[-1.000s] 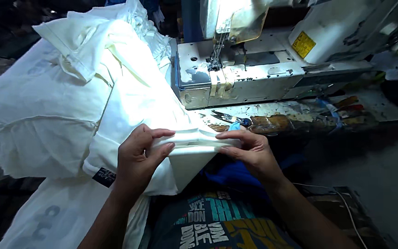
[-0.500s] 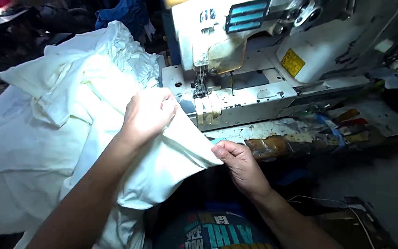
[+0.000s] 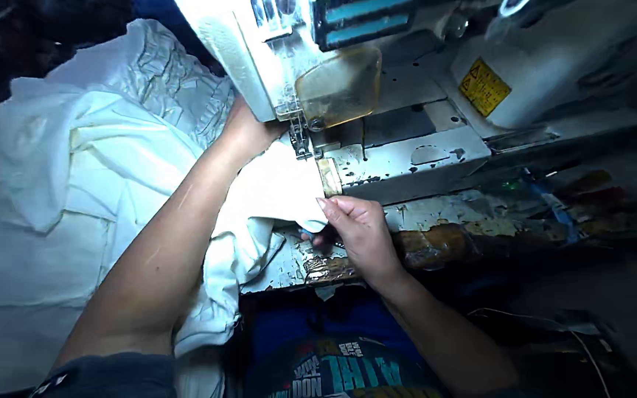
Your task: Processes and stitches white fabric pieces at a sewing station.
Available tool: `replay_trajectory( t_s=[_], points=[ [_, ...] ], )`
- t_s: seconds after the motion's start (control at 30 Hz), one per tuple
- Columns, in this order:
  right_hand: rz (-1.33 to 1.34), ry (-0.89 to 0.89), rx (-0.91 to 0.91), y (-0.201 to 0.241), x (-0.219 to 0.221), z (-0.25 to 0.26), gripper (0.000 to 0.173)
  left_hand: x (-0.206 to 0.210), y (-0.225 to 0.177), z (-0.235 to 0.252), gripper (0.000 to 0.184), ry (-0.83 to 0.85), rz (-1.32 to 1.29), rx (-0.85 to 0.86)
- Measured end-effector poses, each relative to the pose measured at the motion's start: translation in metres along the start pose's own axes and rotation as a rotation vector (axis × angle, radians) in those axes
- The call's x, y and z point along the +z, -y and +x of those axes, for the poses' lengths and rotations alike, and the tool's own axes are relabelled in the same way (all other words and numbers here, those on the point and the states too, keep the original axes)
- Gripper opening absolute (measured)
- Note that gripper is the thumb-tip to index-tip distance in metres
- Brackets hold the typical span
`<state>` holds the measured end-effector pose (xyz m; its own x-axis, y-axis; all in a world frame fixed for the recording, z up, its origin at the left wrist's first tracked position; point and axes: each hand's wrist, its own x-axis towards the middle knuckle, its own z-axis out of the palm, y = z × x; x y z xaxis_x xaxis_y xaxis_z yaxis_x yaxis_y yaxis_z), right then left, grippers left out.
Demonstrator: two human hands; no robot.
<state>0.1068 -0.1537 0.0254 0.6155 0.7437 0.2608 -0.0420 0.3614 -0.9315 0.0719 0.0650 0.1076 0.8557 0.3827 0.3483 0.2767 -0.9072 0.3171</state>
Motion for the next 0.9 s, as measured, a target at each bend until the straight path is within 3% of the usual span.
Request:
replay_trajectory(
  t_s=[0.07, 0.17, 0.27, 0.37, 0.47, 0.53, 0.57, 0.67, 0.77, 0.83, 0.9],
  points=[
    [-0.021, -0.003, -0.021, 0.002, -0.001, -0.001, 0.028, -0.005, -0.02, 0.004, 0.051, 0.002, -0.024, -0.051],
    [-0.139, 0.015, -0.116, 0.002, -0.008, -0.021, 0.036, -0.013, -0.025, -0.004, 0.05, 0.007, 0.099, -0.143],
    [-0.319, 0.047, -0.279, -0.001, -0.023, -0.054, 0.038, -0.028, -0.034, -0.059, 0.027, -0.157, 0.077, 0.121],
    [-0.532, 0.125, -0.324, -0.008, -0.007, -0.054, 0.03, -0.012, -0.041, -0.103, 0.024, -0.258, 0.121, 0.31],
    [-0.715, 0.386, -0.366, -0.017, 0.042, -0.029, 0.024, 0.002, -0.042, -0.095, 0.016, -0.506, 0.071, 0.384],
    [-0.765, 0.553, -0.463, -0.016, 0.061, -0.019, 0.02, -0.014, -0.056, -0.086, 0.014, -0.696, -0.07, 0.411],
    [-0.756, 0.546, -0.525, -0.015, 0.061, -0.02, 0.019, -0.025, -0.062, -0.085, 0.013, -0.762, -0.127, 0.411],
    [-0.667, 0.175, -0.658, -0.012, 0.023, -0.022, 0.018, -0.04, -0.062, -0.085, 0.011, -0.912, -0.168, 0.435],
    [-0.813, -0.168, -0.706, 0.003, -0.019, -0.004, 0.012, -0.031, -0.057, -0.085, 0.01, -0.955, -0.191, 0.449],
    [-0.863, -0.235, -0.741, 0.013, -0.026, 0.018, 0.011, -0.028, -0.058, -0.084, 0.01, -0.962, -0.196, 0.473],
    [-0.897, -0.192, -0.754, 0.025, -0.022, 0.039, 0.015, -0.029, -0.058, -0.087, 0.011, -0.931, -0.172, 0.501]
  ],
)
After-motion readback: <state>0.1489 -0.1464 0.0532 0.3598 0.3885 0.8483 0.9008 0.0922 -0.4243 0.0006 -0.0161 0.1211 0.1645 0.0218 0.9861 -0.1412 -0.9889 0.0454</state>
